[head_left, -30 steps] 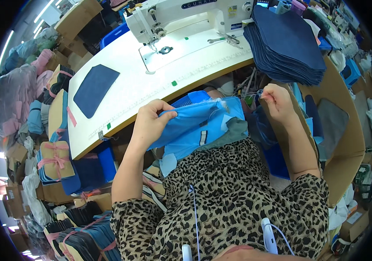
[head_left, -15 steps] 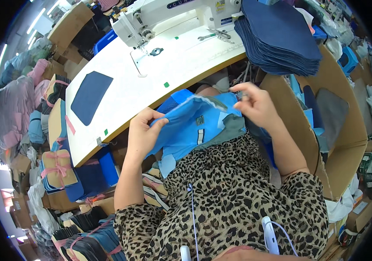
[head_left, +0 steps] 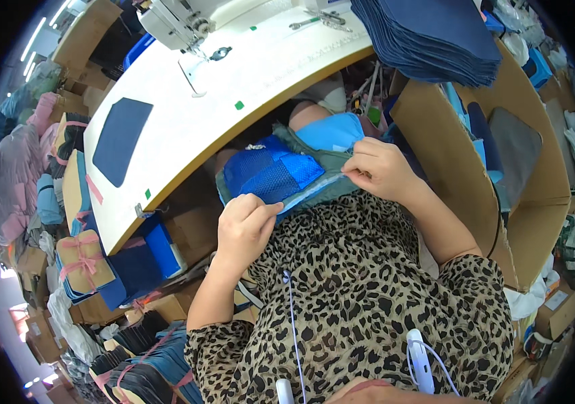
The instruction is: Assembling a blue leather or fabric product by manually inserting a white lining material into the outer shell.
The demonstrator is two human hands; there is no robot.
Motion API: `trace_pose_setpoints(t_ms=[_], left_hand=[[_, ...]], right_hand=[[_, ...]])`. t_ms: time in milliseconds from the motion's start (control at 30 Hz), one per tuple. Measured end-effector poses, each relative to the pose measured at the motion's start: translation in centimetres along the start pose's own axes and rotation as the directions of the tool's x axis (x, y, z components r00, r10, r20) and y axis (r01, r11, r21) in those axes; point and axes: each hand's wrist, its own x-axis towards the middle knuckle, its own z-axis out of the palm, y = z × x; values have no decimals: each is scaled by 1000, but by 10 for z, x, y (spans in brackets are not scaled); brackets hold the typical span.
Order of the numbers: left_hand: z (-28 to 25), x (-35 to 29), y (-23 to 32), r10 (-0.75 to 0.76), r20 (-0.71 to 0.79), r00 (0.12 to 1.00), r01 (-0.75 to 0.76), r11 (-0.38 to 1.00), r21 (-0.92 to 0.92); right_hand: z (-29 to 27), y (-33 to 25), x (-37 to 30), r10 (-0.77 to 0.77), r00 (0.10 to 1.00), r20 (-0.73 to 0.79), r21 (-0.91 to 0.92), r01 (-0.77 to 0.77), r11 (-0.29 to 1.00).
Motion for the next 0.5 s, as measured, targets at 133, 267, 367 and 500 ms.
trace_pose_setpoints(t_ms=[133,267,367,500], left_hand=[[11,-13,0,81,38,996,-82,996,19],[21,-21,2,63,73,995,-61,998,-27],[27,-24,2,43,80,996,-41,999,-28],[31,-28,2,20,96,995,-15,998,-57]], right_hand=[[-2,6,-23,40,996,78,76,-45,996],[-9,17,-45,298,881,368,534,-463,708],[-3,52,-78,442,854,273,907,-381,177],[4,114,-144,659,649,380,901,-422,-104]])
